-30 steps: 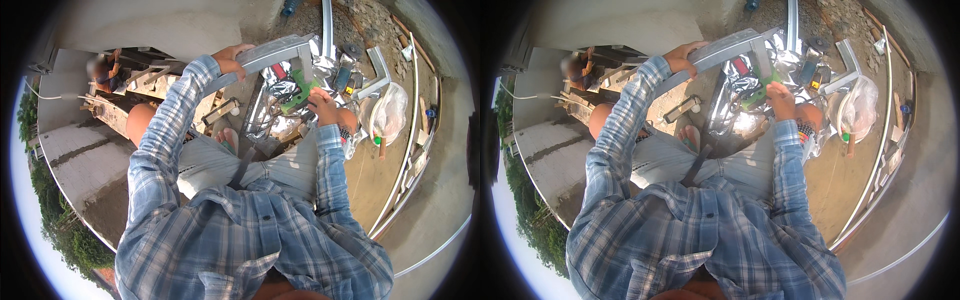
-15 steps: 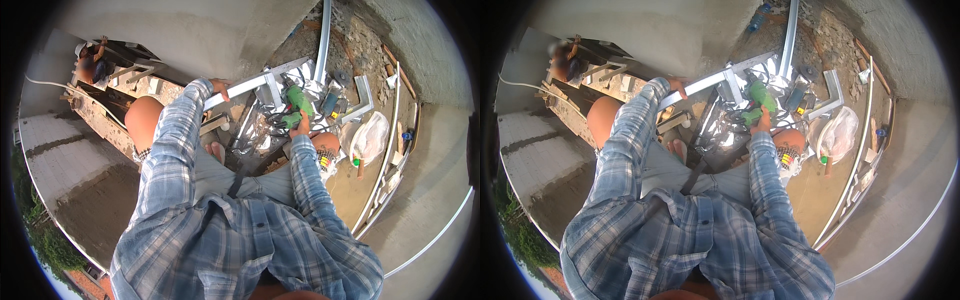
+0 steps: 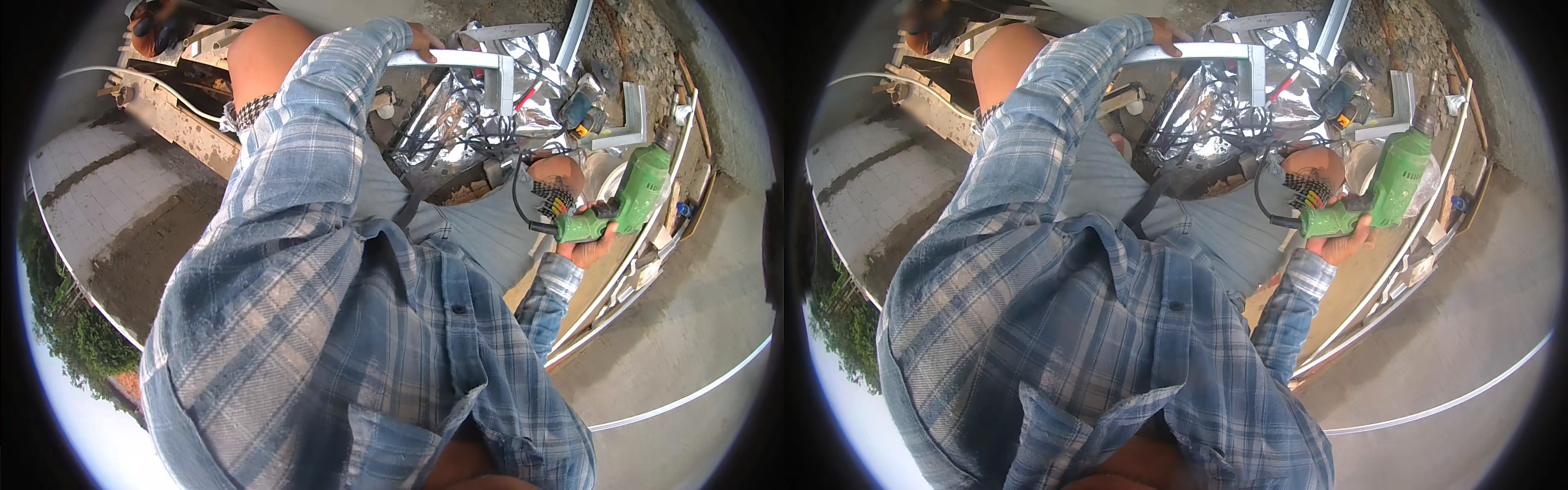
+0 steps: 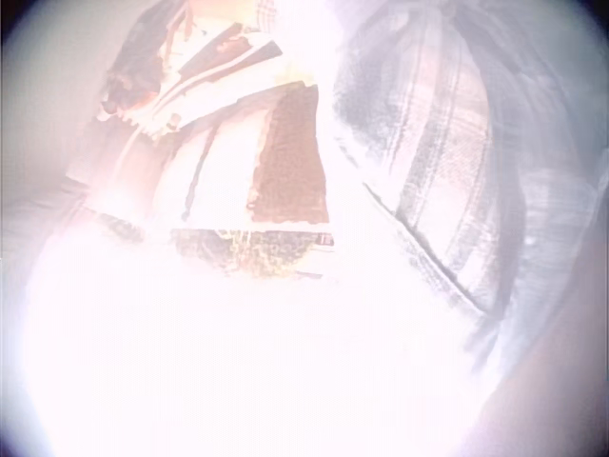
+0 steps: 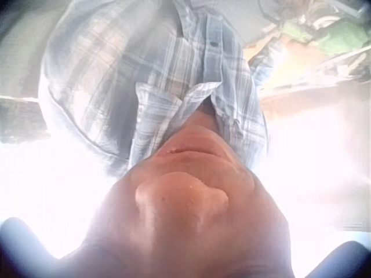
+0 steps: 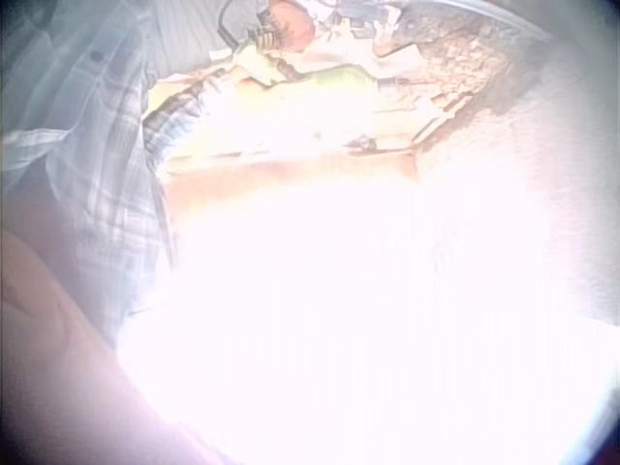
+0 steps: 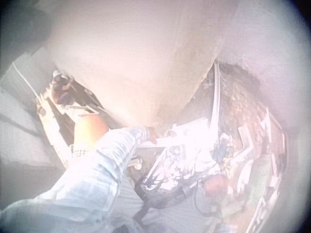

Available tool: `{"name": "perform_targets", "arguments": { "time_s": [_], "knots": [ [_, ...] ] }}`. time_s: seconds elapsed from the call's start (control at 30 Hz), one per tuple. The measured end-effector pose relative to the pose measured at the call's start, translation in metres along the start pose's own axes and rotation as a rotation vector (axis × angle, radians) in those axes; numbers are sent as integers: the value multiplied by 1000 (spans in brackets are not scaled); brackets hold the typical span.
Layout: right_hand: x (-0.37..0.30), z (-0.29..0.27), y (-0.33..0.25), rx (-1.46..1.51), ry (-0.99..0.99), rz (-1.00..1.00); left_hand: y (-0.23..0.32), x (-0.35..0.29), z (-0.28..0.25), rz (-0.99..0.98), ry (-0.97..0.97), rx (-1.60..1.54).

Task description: The person measures and marks a metal frame using a square ruler and a red marker. They then use a green power drill to fasten screws into the frame. The person works on the ground in an outdoor construction area.

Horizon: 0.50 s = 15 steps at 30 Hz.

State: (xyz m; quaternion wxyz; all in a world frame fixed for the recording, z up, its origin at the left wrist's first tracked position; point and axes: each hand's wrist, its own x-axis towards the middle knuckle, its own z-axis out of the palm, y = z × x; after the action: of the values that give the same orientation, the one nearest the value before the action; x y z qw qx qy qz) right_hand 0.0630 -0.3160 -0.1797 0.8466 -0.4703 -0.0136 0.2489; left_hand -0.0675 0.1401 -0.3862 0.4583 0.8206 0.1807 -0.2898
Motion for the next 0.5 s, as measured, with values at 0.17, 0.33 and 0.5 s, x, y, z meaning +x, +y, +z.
{"name": "perform_targets", "arguments": {
  "time_s": [0.17, 0.33, 0.5],
  "knots": [
    [-25, -42, -7, 233, -214, 70, 58, -27, -16, 41, 372, 120],
    [-37, -61, 30, 252, -174, 84, 127, -85, -57, 167, 333, 104],
    [-34, -59, 32, 306, -119, 126, 202, -140, -92, 277, 45, 42]
  ]
}}
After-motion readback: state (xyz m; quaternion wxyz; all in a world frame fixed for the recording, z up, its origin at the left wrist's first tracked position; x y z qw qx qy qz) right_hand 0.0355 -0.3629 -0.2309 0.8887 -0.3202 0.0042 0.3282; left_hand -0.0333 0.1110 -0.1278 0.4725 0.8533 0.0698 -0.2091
